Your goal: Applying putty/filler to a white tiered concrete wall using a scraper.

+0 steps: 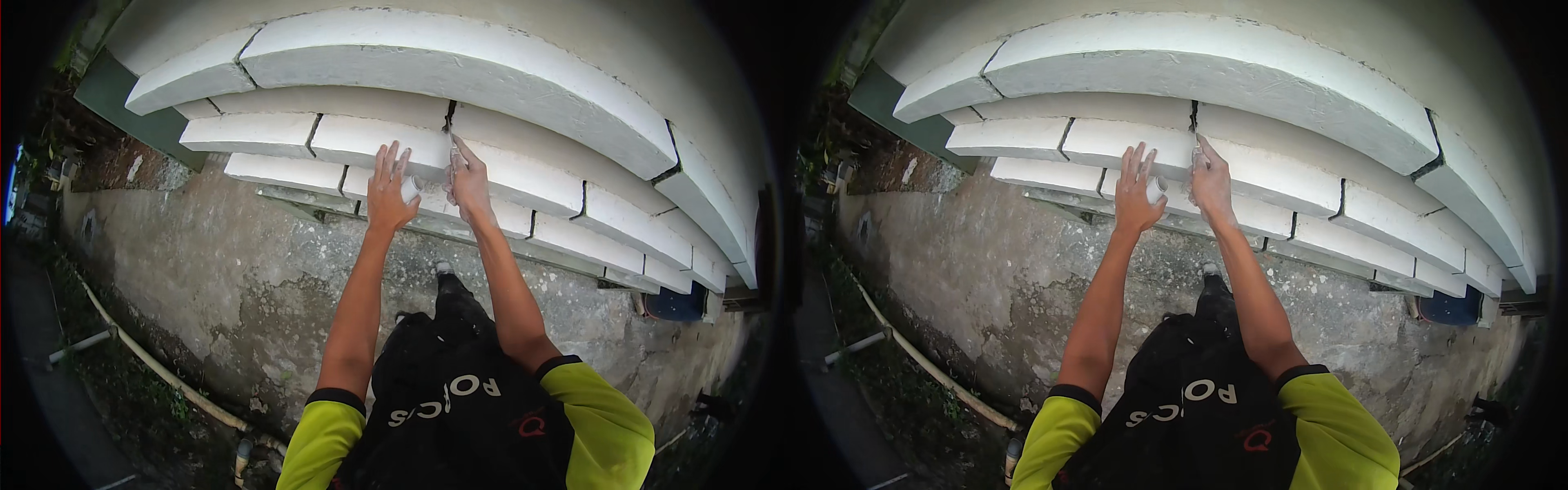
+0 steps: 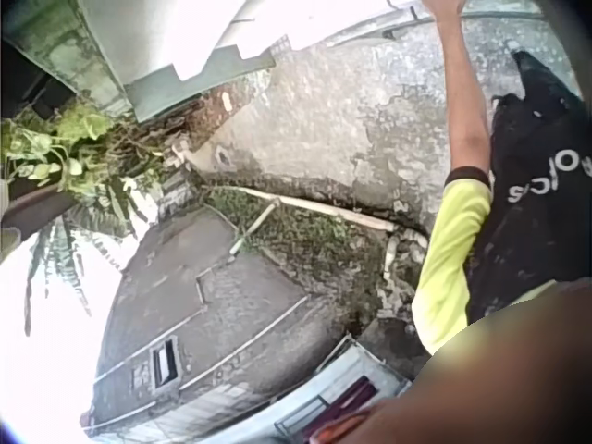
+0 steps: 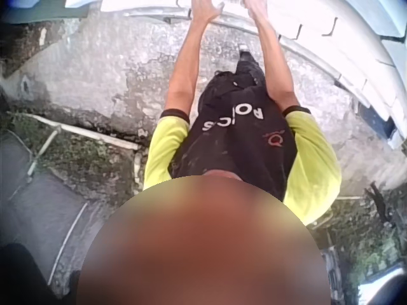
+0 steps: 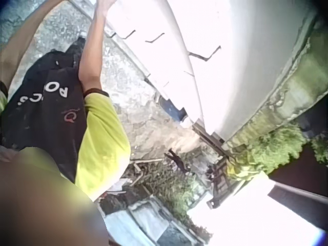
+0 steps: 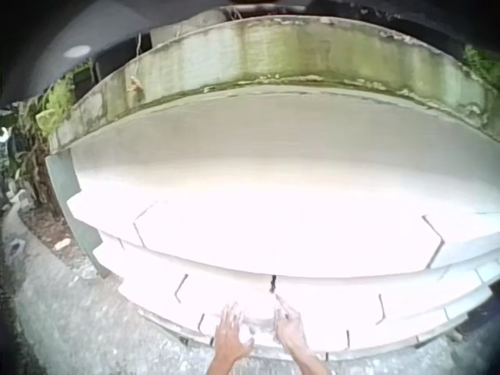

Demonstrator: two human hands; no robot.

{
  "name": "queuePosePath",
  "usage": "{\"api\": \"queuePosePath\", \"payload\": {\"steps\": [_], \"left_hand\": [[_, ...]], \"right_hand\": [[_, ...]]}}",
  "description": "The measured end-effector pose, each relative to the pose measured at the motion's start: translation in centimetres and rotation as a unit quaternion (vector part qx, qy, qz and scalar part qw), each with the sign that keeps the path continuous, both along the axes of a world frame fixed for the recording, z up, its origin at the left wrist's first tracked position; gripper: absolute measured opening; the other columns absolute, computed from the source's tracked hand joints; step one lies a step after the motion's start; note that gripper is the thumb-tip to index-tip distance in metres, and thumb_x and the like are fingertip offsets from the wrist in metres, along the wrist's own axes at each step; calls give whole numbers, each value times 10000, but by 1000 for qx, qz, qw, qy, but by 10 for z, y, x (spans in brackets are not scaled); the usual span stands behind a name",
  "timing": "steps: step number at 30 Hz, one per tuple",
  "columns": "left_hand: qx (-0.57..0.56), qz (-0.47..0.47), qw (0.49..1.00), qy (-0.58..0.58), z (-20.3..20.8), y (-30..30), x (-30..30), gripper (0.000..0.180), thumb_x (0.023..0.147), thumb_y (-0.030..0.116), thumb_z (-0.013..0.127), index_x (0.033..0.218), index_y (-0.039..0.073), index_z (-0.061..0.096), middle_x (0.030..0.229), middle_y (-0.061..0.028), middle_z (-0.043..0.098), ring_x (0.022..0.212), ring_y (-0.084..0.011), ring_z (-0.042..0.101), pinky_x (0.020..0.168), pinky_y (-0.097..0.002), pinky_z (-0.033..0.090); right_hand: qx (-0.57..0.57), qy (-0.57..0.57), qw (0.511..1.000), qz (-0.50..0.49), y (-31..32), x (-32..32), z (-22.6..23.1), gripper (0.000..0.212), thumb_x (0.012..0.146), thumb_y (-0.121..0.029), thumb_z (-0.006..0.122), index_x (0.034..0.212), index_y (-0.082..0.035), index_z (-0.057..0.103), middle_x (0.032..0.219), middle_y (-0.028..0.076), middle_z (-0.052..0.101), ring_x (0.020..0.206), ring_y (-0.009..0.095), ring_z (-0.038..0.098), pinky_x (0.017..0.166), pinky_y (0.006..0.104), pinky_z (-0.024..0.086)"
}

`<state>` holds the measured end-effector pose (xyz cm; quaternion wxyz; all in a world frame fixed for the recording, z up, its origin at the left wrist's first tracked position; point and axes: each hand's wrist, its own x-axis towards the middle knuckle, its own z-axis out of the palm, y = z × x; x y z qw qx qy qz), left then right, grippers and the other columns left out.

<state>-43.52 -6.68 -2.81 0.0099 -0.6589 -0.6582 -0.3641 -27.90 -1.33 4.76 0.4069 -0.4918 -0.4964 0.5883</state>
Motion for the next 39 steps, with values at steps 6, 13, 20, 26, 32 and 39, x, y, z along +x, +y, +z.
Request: {"api": "queuePosePath", "payload": {"steps": [6, 13, 20, 26, 32, 39], "left_hand": [[-4, 1, 1000, -8, -3, -4, 1, 995, 632, 138, 810, 1534, 183, 392, 1642, -92, 277, 1524, -351, 226, 1069, -496, 414], [-7, 3, 1000, -15, 0, -1, 4, 999, 634, 129, 806, 1537, 181, 381, 1645, -93, 263, 1524, -360, 214, 1127, -486, 375], [-2, 12, 1000, -17, -2, 0, 5, 996, 639, 131, 804, 1538, 177, 378, 1639, -94, 269, 1523, -365, 212, 1148, -487, 358], [7, 14, 1000, -14, -3, -2, 4, 992, 642, 137, 808, 1536, 182, 381, 1631, -99, 278, 1519, -373, 214, 1129, -486, 380], [-13, 12, 1000, -23, -2, -1, 5, 994, 635, 141, 805, 1535, 182, 384, 1630, -99, 278, 1519, -371, 218, 1114, -486, 390], [-9, 11, 1000, -20, 1, -2, 2, 997, 635, 138, 800, 1538, 181, 381, 1635, -94, 272, 1521, -367, 215, 1085, -493, 414]], "right_hand": [[-17, 12, 1000, 0, -32, 9, 3, 441, 1088, -257, 478, 1523, -186, 464, 734, -15, 470, 477, 61, 418, 363, 230, 315], [-27, 16, 999, 5, -17, 7, 10, 440, 1088, -236, 478, 1526, -197, 461, 748, -10, 478, 483, 57, 428, 368, 228, 332], [10, 17, 1000, 23, -27, 3, 10, 433, 1086, -230, 479, 1518, -199, 474, 752, -12, 486, 492, 61, 448, 370, 223, 342], [23, 29, 999, 10, -33, 6, 19, 426, 1088, -242, 477, 1512, -197, 481, 738, -16, 483, 498, 53, 450, 365, 220, 335], [49, 52, 997, 16, -27, 2, 2, 426, 1087, -245, 479, 1510, -190, 484, 736, -17, 489, 497, 50, 438, 363, 213, 324], [5, 75, 997, 2, -7, 1, 25, 442, 1079, -249, 498, 1516, -182, 474, 729, -19, 490, 486, 50, 426, 351, 219, 299]]}}
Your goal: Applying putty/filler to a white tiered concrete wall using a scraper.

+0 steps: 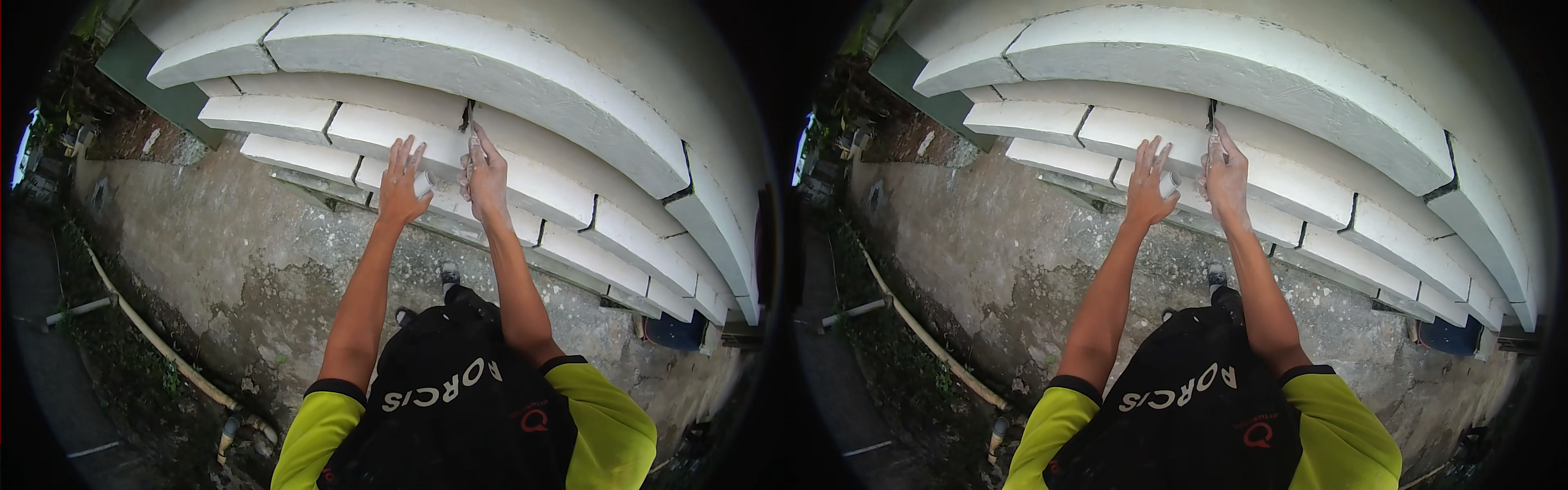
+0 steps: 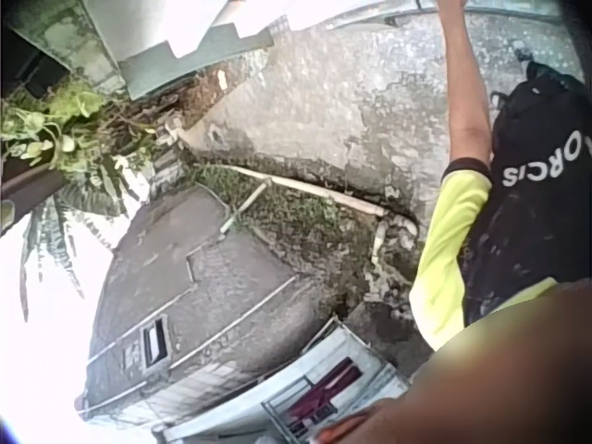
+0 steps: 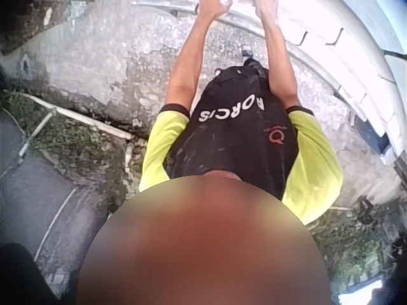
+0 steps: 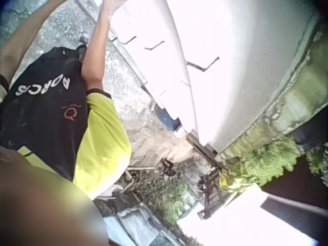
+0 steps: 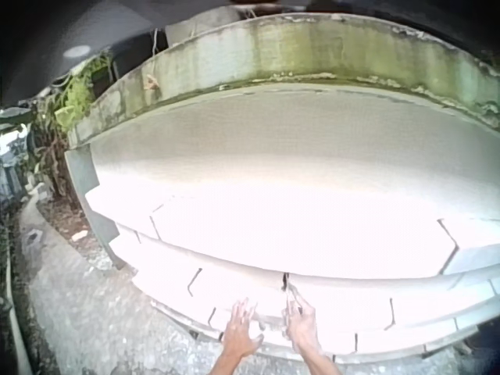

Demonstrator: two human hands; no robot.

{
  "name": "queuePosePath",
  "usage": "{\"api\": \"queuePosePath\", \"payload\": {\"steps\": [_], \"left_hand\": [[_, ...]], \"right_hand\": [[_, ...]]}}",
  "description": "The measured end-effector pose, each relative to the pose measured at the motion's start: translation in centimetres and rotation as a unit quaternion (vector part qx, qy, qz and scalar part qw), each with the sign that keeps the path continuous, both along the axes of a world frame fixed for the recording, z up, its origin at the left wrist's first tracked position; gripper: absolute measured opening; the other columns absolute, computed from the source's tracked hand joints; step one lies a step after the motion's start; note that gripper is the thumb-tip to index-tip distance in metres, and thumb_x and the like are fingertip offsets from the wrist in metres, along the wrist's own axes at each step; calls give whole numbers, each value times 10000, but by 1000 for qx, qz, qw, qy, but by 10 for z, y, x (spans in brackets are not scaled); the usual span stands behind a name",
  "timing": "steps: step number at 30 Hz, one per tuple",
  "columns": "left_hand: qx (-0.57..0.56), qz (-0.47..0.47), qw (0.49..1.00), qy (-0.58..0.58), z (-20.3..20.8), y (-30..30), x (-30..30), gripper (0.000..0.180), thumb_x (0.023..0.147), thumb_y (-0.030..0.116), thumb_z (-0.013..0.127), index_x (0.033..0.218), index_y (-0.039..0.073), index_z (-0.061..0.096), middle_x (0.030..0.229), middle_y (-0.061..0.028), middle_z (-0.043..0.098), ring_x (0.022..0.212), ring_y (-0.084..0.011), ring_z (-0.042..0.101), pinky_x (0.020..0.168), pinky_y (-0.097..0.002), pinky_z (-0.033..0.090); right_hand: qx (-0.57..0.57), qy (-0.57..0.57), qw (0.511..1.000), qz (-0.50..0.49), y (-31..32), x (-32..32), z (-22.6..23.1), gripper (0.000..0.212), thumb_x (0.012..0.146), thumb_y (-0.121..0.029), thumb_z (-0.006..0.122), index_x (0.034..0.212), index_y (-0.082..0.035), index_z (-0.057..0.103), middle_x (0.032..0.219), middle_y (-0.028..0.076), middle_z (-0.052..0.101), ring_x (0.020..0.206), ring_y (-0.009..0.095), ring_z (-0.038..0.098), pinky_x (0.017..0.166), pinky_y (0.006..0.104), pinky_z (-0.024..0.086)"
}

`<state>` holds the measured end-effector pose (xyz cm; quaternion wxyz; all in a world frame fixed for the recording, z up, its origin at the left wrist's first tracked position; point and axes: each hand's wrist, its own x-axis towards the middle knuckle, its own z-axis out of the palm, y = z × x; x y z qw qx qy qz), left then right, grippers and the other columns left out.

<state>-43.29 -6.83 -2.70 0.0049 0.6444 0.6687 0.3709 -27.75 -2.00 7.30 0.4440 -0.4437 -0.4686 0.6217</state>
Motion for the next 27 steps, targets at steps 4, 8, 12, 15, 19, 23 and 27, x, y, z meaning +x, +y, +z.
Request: {"api": "queuePosePath", "payload": {"steps": [4, 8, 12, 15, 19, 23, 27], "left_hand": [[-13, 2, 1000, -7, -2, -2, 3, 1005, 633, 145, 806, 1541, 183, 376, 1643, -88, 260, 1523, -365, 211, 1084, -497, 416], [4, -2, 1000, -2, -1, 0, 4, 1018, 630, 150, 816, 1544, 190, 370, 1647, -82, 254, 1525, -364, 205, 1091, -501, 410], [-18, 4, 1000, -13, -3, -2, 2, 1017, 633, 150, 817, 1545, 191, 368, 1644, -82, 257, 1526, -361, 203, 1105, -503, 400], [-7, 5, 1000, -13, -4, 0, 4, 1012, 639, 152, 814, 1545, 192, 367, 1644, -82, 258, 1528, -356, 203, 1100, -500, 404], [-2, 6, 1000, 0, -5, -1, 3, 1009, 643, 170, 815, 1546, 186, 365, 1644, -83, 260, 1529, -351, 202, 1087, -496, 415], [5, 9, 1000, 1, -6, 1, 5, 991, 648, 186, 810, 1539, 177, 376, 1635, -87, 275, 1527, -352, 207, 1074, -493, 427], [20, 16, 1000, 11, -5, -1, 4, 974, 655, 188, 805, 1533, 175, 385, 1633, -86, 279, 1527, -351, 208, 1064, -486, 434]], "right_hand": [[15, -17, 1000, 11, -19, 7, 6, 447, 1076, -259, 506, 1516, -182, 473, 727, -21, 488, 483, 55, 427, 346, 217, 289], [19, 11, 1000, -9, -3, 1, 5, 447, 1076, -262, 505, 1515, -183, 475, 731, -22, 493, 486, 53, 429, 345, 209, 292], [13, -23, 1000, 3, -18, 9, 14, 428, 1086, -219, 477, 1511, -168, 481, 690, -18, 486, 479, 48, 423, 359, 233, 324], [16, -29, 999, 11, -20, 4, 14, 441, 1077, -270, 509, 1509, -183, 484, 731, -26, 488, 489, 50, 430, 358, 210, 310], [55, -35, 998, 13, -31, 6, 7, 448, 1077, -268, 513, 1512, -171, 476, 730, -26, 485, 487, 50, 429, 358, 219, 307], [40, -14, 999, -1, -15, 6, 15, 452, 1076, -271, 516, 1512, -161, 474, 729, -23, 482, 494, 56, 429, 359, 227, 297], [24, 0, 1000, 1, -3, 5, 23, 454, 1070, -273, 526, 1509, -167, 479, 729, -23, 482, 497, 59, 437, 363, 224, 300]]}}
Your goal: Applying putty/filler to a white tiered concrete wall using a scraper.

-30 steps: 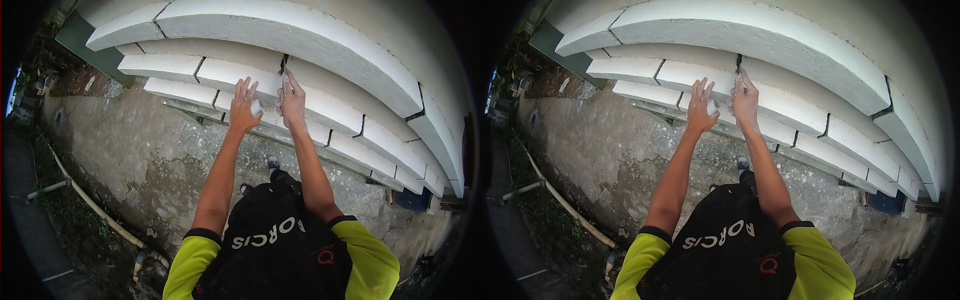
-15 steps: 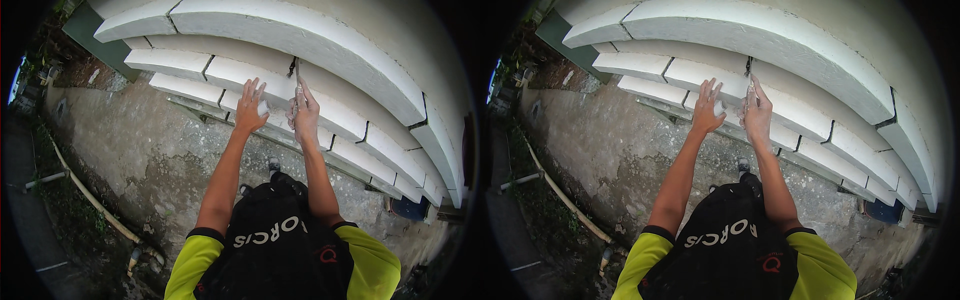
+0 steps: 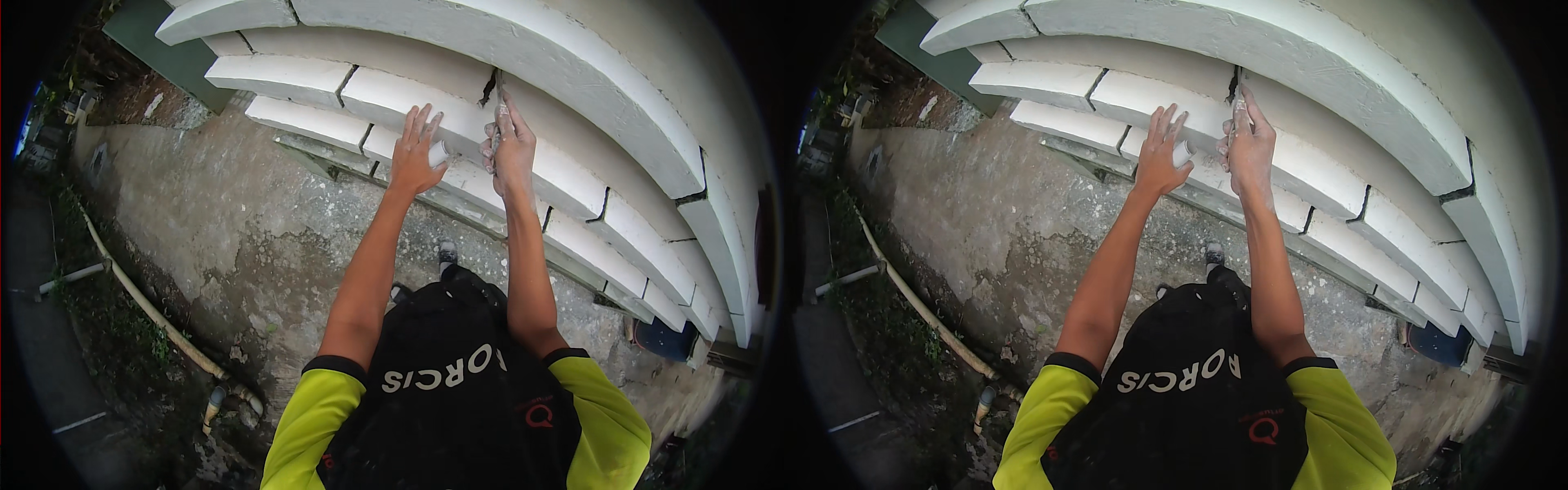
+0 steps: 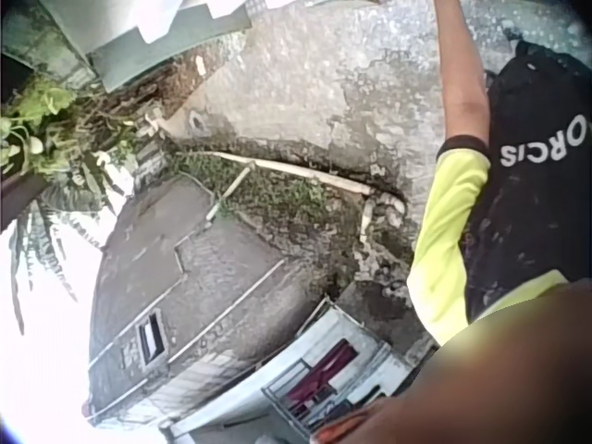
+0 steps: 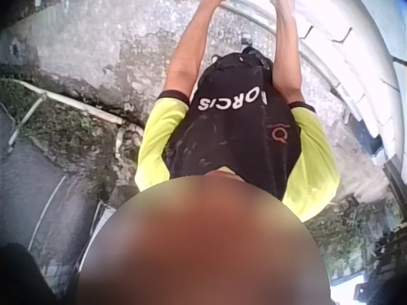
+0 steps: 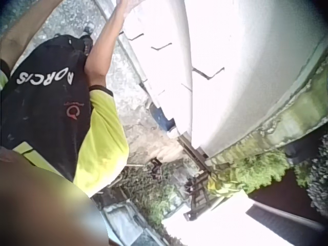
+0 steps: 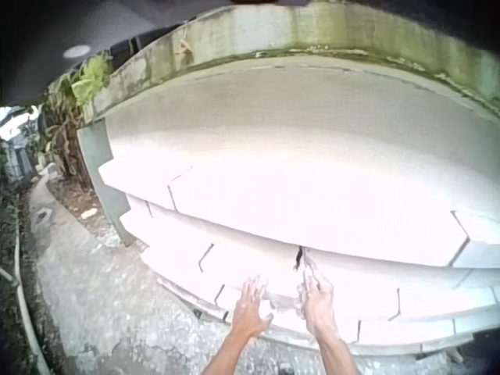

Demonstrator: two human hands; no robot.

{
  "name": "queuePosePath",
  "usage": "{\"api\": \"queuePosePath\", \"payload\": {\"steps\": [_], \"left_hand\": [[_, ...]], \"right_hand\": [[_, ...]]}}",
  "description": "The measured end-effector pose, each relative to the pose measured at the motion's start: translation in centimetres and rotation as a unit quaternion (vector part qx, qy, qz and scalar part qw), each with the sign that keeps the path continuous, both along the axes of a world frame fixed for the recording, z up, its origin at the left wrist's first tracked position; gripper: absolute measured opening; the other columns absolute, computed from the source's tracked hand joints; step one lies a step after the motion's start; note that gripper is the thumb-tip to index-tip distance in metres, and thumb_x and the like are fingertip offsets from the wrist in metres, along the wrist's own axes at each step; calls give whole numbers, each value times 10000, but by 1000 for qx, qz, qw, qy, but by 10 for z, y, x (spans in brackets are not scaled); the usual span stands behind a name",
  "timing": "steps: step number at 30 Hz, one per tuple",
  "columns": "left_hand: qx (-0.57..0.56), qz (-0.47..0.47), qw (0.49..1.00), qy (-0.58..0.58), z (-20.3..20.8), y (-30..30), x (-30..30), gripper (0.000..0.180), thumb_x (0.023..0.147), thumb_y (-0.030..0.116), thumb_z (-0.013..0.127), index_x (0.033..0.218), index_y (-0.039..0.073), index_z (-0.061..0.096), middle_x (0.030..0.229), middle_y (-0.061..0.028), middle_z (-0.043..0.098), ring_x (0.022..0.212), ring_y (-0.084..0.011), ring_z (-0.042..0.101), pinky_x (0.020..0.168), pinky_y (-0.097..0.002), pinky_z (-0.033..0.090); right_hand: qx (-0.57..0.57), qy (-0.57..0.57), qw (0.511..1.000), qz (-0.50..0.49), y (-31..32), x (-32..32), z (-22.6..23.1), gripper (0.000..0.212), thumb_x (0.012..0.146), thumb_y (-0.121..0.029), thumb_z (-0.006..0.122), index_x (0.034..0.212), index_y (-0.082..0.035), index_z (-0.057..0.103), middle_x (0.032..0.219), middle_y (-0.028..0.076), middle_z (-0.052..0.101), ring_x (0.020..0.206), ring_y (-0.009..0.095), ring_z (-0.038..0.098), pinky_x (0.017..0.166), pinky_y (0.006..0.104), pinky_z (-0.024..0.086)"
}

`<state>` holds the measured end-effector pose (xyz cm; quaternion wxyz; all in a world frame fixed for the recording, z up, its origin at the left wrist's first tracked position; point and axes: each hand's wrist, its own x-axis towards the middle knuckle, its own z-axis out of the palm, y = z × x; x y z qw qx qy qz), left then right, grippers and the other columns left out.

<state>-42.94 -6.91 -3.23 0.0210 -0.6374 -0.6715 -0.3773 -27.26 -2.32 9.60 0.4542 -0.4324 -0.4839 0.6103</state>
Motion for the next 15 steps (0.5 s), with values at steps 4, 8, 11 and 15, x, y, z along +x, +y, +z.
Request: {"api": "queuePosePath", "payload": {"steps": [4, 8, 11, 15], "left_hand": [[-16, -10, 1000, -22, 0, 0, -1, 966, 656, 192, 797, 1531, 173, 389, 1634, -83, 277, 1527, -347, 209, 1060, -483, 438], [-2, -3, 1000, -6, -1, 1, 2, 957, 656, 191, 783, 1530, 174, 391, 1637, -79, 274, 1528, -338, 211, 1047, -481, 449], [-19, -11, 999, -29, -2, -1, -2, 967, 653, 190, 789, 1532, 179, 388, 1640, -74, 269, 1529, -333, 210, 1051, -482, 447], [-22, -8, 999, -28, 0, -1, 1, 980, 647, 193, 800, 1534, 184, 383, 1640, -74, 268, 1528, -331, 212, 1058, -486, 442]], "right_hand": [[6, -47, 999, 14, -18, 11, -6, 442, 1080, -246, 493, 1515, -169, 472, 715, -18, 481, 486, 57, 442, 356, 231, 320], [8, -2, 1000, -9, -2, 0, -2, 433, 1081, -245, 495, 1507, -168, 484, 714, -17, 490, 482, 59, 443, 353, 230, 316], [9, -8, 1000, -6, -12, -1, -2, 430, 1080, -230, 496, 1506, -170, 486, 711, -14, 492, 477, 63, 441, 351, 234, 310], [7, -27, 1000, -6, -19, -6, -1, 443, 1067, -266, 528, 1501, -180, 493, 736, -18, 506, 481, 60, 437, 366, 221, 311]]}}
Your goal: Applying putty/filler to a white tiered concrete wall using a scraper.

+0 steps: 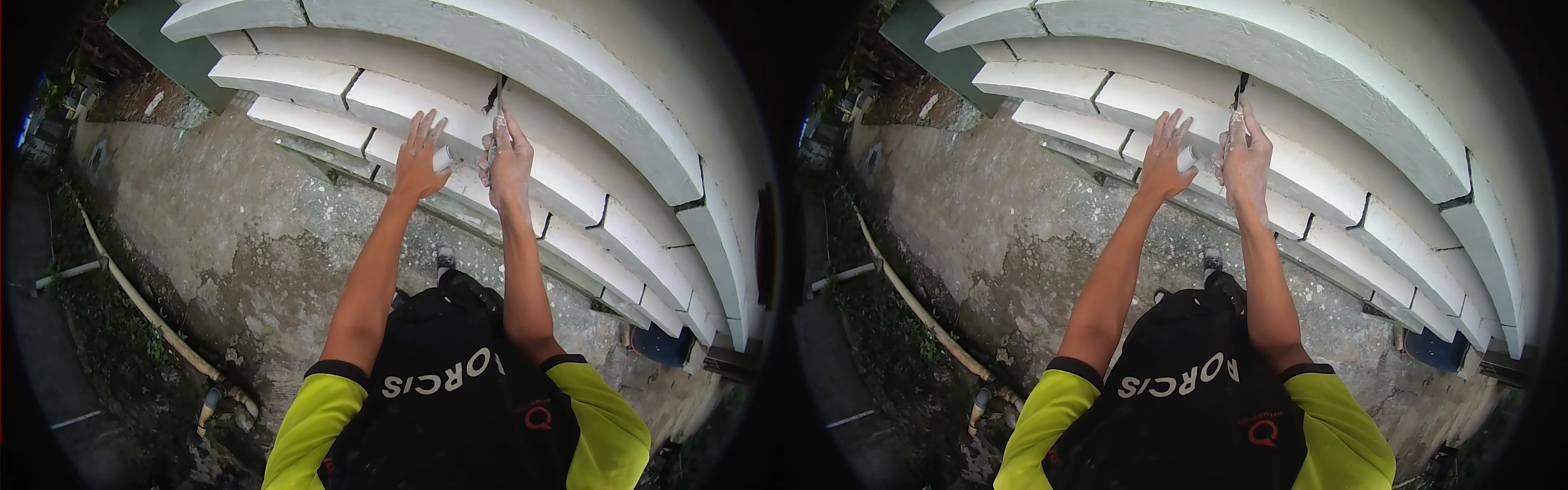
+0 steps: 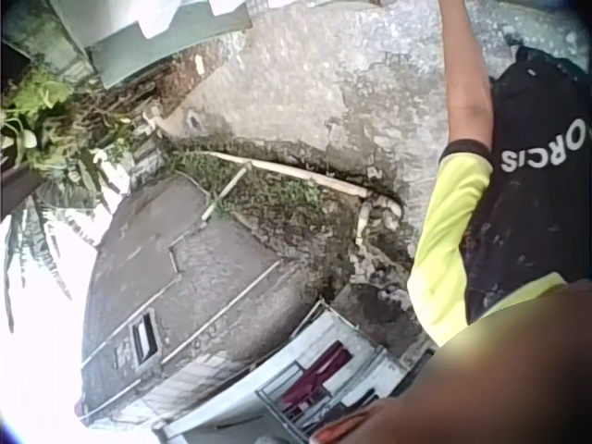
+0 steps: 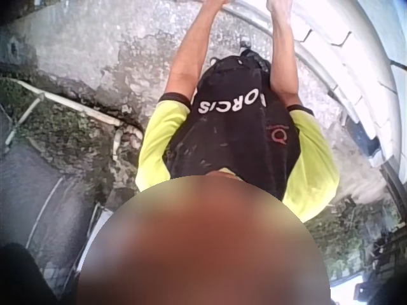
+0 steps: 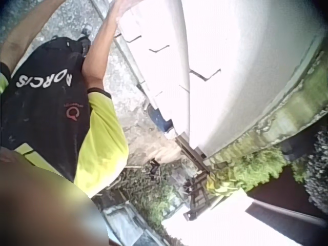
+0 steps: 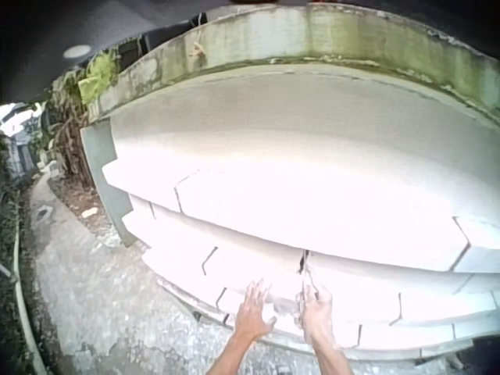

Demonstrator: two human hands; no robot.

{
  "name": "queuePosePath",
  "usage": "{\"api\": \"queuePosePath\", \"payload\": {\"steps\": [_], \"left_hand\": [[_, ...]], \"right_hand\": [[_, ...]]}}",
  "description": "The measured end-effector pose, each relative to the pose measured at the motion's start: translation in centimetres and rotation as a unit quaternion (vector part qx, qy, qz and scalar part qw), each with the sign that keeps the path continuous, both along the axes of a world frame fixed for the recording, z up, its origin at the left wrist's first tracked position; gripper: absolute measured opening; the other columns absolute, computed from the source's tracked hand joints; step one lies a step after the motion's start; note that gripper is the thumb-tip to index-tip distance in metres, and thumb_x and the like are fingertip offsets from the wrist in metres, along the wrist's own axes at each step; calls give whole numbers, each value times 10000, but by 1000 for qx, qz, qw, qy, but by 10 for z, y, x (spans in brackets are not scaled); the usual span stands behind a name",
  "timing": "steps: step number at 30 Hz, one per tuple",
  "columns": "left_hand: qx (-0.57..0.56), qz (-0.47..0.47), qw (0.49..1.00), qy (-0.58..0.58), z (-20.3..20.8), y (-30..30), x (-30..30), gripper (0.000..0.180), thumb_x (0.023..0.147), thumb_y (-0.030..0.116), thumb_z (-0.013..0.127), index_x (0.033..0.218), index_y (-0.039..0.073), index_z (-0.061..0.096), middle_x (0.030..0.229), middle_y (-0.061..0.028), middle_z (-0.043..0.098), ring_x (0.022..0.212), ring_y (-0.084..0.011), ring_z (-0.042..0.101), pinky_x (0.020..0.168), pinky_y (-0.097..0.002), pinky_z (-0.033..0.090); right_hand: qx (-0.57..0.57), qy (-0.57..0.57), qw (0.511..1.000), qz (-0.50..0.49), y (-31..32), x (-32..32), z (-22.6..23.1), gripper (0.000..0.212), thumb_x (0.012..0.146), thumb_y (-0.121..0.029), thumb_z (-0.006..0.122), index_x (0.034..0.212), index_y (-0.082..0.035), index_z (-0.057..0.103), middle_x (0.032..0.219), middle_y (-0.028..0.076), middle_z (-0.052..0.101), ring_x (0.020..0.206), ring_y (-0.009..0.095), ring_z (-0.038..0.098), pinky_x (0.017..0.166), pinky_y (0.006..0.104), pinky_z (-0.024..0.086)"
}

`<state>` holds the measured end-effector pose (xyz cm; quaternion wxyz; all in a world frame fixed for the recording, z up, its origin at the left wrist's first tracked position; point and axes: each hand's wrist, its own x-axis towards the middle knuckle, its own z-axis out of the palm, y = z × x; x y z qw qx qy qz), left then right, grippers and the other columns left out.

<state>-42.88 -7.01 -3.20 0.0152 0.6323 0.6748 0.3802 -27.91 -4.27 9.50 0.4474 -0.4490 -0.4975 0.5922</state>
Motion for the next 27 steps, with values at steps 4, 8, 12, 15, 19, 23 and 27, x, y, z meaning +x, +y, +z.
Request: {"api": "queuePosePath", "payload": {"steps": [4, 8, 12, 15, 19, 23, 27], "left_hand": [[4, -4, 1000, 2, -1, 0, -1, 982, 656, 198, 809, 1537, 182, 377, 1641, -75, 267, 1533, -329, 196, 1070, -484, 433], [3, 3, 1000, 10, -2, 1, 0, 975, 667, 199, 809, 1539, 176, 373, 1645, -75, 260, 1539, -327, 178, 1084, -484, 421], [-1, 1, 1000, 20, 0, 1, -1, 973, 669, 199, 806, 1540, 175, 371, 1649, -74, 254, 1539, -330, 176, 1090, -487, 418], [-5, -7, 1000, 0, -1, 2, -1, 972, 673, 200, 805, 1542, 173, 367, 1649, -74, 251, 1539, -333, 175, 1093, -490, 417], [2, 1, 1000, 20, 0, 2, -1, 968, 678, 197, 801, 1541, 168, 366, 1649, -77, 249, 1537, -341, 178, 1089, -497, 421], [-3, 3, 1000, 5, 0, 1, -1, 964, 677, 188, 799, 1539, 166, 369, 1647, -82, 254, 1534, -348, 185, 1087, -498, 422], [22, 0, 999, 27, 2, 5, -2, 970, 671, 185, 803, 1539, 169, 371, 1645, -82, 261, 1531, -350, 198, 1079, -494, 428]], "right_hand": [[17, -40, 999, 3, -9, 10, -9, 429, 1073, -251, 514, 1496, -184, 501, 721, -19, 497, 474, 61, 437, 353, 222, 314], [-13, -1, 1000, 4, 4, 7, -16, 431, 1074, -258, 515, 1498, -181, 498, 714, -21, 483, 469, 58, 439, 344, 226, 306], [-14, -1, 1000, 6, -11, 8, -23, 426, 1077, -258, 508, 1496, -179, 501, 721, -20, 479, 474, 60, 440, 345, 226, 308], [-23, 0, 1000, 9, 1, 5, -27, 423, 1080, -259, 501, 1495, -178, 502, 724, -18, 482, 479, 62, 438, 349, 224, 311], [-31, -8, 999, -3, 0, 0, -28, 425, 1081, -265, 499, 1497, -178, 500, 724, -16, 486, 480, 62, 435, 353, 220, 310], [-22, -21, 1000, -1, 2, 8, -32, 426, 1080, -266, 497, 1497, -177, 500, 725, -16, 489, 482, 63, 436, 355, 218, 308], [-16, 17, 1000, 8, 26, 4, -29, 438, 1075, -278, 512, 1500, -176, 495, 723, -15, 493, 467, 64, 439, 348, 220, 300]]}}
